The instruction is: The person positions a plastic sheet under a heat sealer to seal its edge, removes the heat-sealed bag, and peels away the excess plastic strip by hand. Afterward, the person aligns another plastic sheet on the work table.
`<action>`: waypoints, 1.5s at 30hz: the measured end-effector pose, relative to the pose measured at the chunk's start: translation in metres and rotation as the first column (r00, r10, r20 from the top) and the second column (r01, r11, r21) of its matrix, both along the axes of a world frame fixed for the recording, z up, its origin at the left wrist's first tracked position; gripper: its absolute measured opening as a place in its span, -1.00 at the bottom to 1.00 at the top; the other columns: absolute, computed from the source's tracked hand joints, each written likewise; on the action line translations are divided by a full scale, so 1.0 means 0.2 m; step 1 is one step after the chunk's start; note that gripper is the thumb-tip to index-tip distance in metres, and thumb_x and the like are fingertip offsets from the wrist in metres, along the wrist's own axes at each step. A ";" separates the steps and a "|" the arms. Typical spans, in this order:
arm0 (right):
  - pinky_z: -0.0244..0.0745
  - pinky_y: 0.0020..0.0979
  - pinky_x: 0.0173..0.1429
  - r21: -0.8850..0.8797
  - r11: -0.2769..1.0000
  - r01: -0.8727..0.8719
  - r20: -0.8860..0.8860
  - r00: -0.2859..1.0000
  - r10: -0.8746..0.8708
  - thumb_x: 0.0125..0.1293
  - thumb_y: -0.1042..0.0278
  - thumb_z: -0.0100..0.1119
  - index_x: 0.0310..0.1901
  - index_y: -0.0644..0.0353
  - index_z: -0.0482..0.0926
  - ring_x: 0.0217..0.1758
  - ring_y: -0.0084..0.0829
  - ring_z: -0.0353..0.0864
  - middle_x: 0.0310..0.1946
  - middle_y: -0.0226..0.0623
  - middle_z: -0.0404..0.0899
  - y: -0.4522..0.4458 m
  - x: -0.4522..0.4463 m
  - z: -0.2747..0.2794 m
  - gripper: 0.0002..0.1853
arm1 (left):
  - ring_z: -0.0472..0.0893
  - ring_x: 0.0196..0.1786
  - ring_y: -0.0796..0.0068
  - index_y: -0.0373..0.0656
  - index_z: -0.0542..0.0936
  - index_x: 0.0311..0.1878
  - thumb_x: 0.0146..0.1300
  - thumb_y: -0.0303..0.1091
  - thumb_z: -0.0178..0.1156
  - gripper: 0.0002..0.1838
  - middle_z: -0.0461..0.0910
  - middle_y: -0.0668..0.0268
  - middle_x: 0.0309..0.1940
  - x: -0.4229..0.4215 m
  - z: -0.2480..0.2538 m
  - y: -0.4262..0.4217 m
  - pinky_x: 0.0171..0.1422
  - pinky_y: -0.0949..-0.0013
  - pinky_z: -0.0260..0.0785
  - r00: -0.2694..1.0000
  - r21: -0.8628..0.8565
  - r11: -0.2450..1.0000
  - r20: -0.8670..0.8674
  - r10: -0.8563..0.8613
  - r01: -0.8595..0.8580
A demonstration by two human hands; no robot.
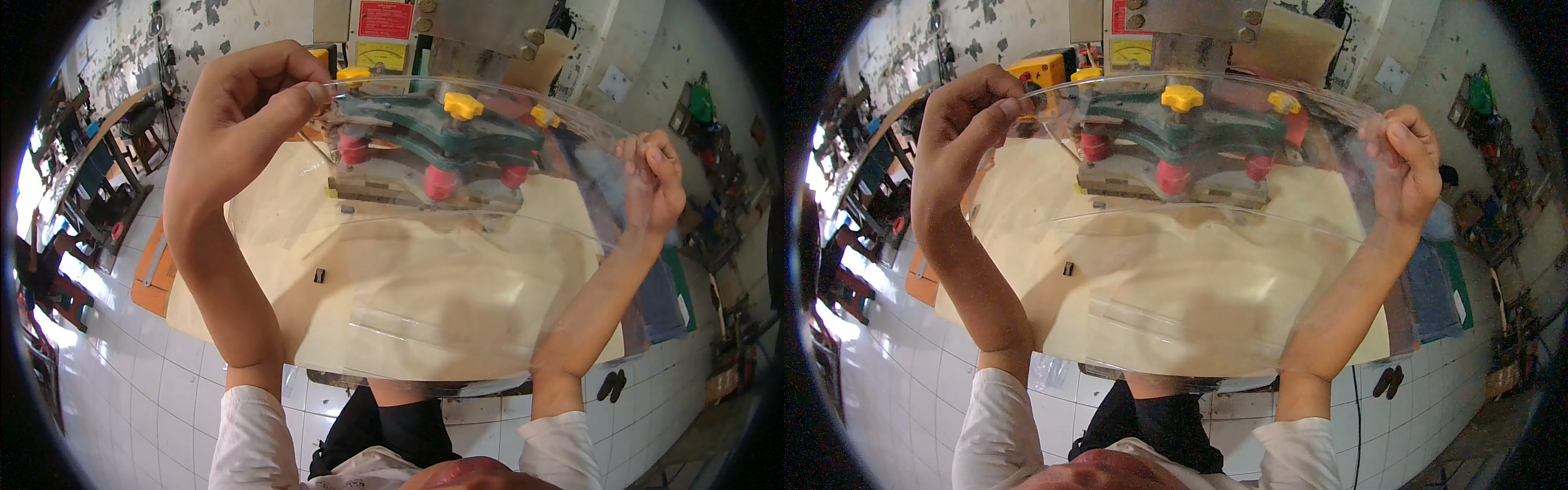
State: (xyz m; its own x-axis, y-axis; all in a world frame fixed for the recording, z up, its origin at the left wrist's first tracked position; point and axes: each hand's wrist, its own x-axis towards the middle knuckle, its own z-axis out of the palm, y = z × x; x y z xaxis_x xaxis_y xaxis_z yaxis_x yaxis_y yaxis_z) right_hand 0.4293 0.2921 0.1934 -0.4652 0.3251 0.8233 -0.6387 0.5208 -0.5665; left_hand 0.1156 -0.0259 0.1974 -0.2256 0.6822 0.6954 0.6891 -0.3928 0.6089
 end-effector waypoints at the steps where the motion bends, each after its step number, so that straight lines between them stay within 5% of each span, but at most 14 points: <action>1: 0.33 -0.31 0.02 -0.005 1.000 0.002 -0.003 1.000 -0.002 0.36 0.32 0.20 -0.38 0.16 0.48 -0.40 -0.48 0.39 -0.60 -0.51 0.22 0.00 0.00 0.00 -0.82 | 0.56 -0.24 0.74 -0.33 0.64 -0.16 0.40 -0.41 0.24 -0.85 0.67 0.43 -0.31 0.00 0.00 0.00 -0.15 0.57 0.36 1.000 0.005 1.000 0.000 -0.008 0.008; 15: 0.35 -0.48 -0.11 0.041 0.999 0.022 0.103 0.994 -0.026 0.34 0.28 0.25 -0.29 0.28 0.59 -0.41 -0.55 0.41 -0.46 -0.28 0.57 -0.01 -0.04 -0.01 -0.79 | 0.48 -0.31 0.82 -0.28 0.68 -0.21 0.43 -0.31 0.25 -0.80 0.63 0.51 -0.38 -0.02 0.00 -0.01 -0.23 0.62 0.26 0.993 0.079 0.990 0.027 0.116 -0.118; 23: 0.30 -0.55 -0.31 0.147 0.989 0.014 0.174 0.984 -0.040 0.31 0.22 0.40 -0.28 0.27 0.66 -0.43 -0.61 0.45 -0.45 -0.36 0.61 -0.21 -0.05 -0.01 -0.75 | 0.59 -0.18 0.68 -0.32 0.72 -0.19 0.36 -0.32 0.36 -0.79 0.70 0.38 -0.31 -0.01 0.00 -0.10 0.00 0.59 0.34 0.986 0.228 0.965 0.131 0.105 -0.133; 31: 0.23 -0.65 -0.32 0.437 0.850 0.294 0.124 0.916 -0.380 0.30 0.42 0.48 -0.24 0.29 0.75 -0.42 -0.76 0.44 -0.42 -0.47 0.68 -0.45 -0.04 0.03 -0.87 | 0.58 -0.17 0.66 -0.31 0.71 -0.18 0.37 -0.31 0.35 -0.79 0.69 0.37 -0.29 0.04 0.01 -0.15 0.07 0.56 0.35 0.986 0.250 0.956 0.095 0.134 -0.154; 34: 0.22 -0.64 -0.32 0.344 0.897 0.279 0.212 0.907 -0.363 0.24 0.45 0.53 -0.24 0.28 0.76 -0.43 -0.77 0.41 -0.43 -0.51 0.68 -0.49 0.01 0.02 -0.86 | 0.56 -0.17 0.69 -0.32 0.70 -0.18 0.39 -0.33 0.35 -0.80 0.67 0.40 -0.30 0.05 0.02 -0.19 0.04 0.57 0.35 0.991 0.240 0.964 0.085 0.101 -0.118; 38: 0.19 -0.61 -0.37 0.416 0.841 0.345 0.253 0.845 -0.472 0.12 0.44 0.62 -0.26 0.25 0.76 -0.48 -0.78 0.35 -0.51 -0.59 0.61 -0.52 0.11 0.01 -0.80 | 0.51 -0.24 0.72 -0.33 0.68 -0.19 0.42 -0.37 0.34 -0.82 0.66 0.42 -0.31 0.02 -0.02 -0.31 -0.11 0.58 0.30 0.986 0.152 0.978 -0.061 0.153 -0.143; 41: 0.15 -0.58 -0.42 0.542 0.779 0.315 0.467 0.658 -0.591 0.00 0.42 0.68 -0.29 0.22 0.75 -0.54 -0.78 0.29 -0.61 -0.61 0.51 -0.59 0.25 0.03 -0.73 | 0.44 -0.34 0.75 -0.32 0.67 -0.22 0.42 -0.38 0.35 -0.83 0.63 0.46 -0.36 0.04 -0.07 -0.43 -0.27 0.56 0.21 0.973 0.156 0.970 -0.109 0.204 -0.186; 43: 0.10 -0.56 -0.46 0.596 0.758 0.266 0.534 0.574 -0.621 -0.06 0.38 0.71 -0.32 0.22 0.74 -0.59 -0.76 0.27 -0.68 -0.59 0.43 -0.64 0.34 0.01 -0.70 | 0.43 -0.40 0.73 -0.29 0.68 -0.26 0.37 -0.43 0.36 -0.88 0.61 0.44 -0.45 0.10 -0.10 -0.54 -0.34 0.55 0.18 0.834 0.239 0.898 -0.343 0.433 -0.368; 45: 0.13 -0.55 -0.47 0.609 0.745 0.270 0.551 0.532 -0.643 -0.04 0.38 0.68 -0.38 0.22 0.74 -0.59 -0.76 0.33 -0.69 -0.51 0.48 -0.67 0.44 -0.03 -0.75 | 0.43 -0.48 0.65 -0.26 0.69 -0.30 0.27 -0.43 0.46 -0.86 0.59 0.39 -0.52 0.13 -0.12 -0.60 -0.39 0.50 0.17 0.753 0.320 0.877 -0.455 0.474 -0.359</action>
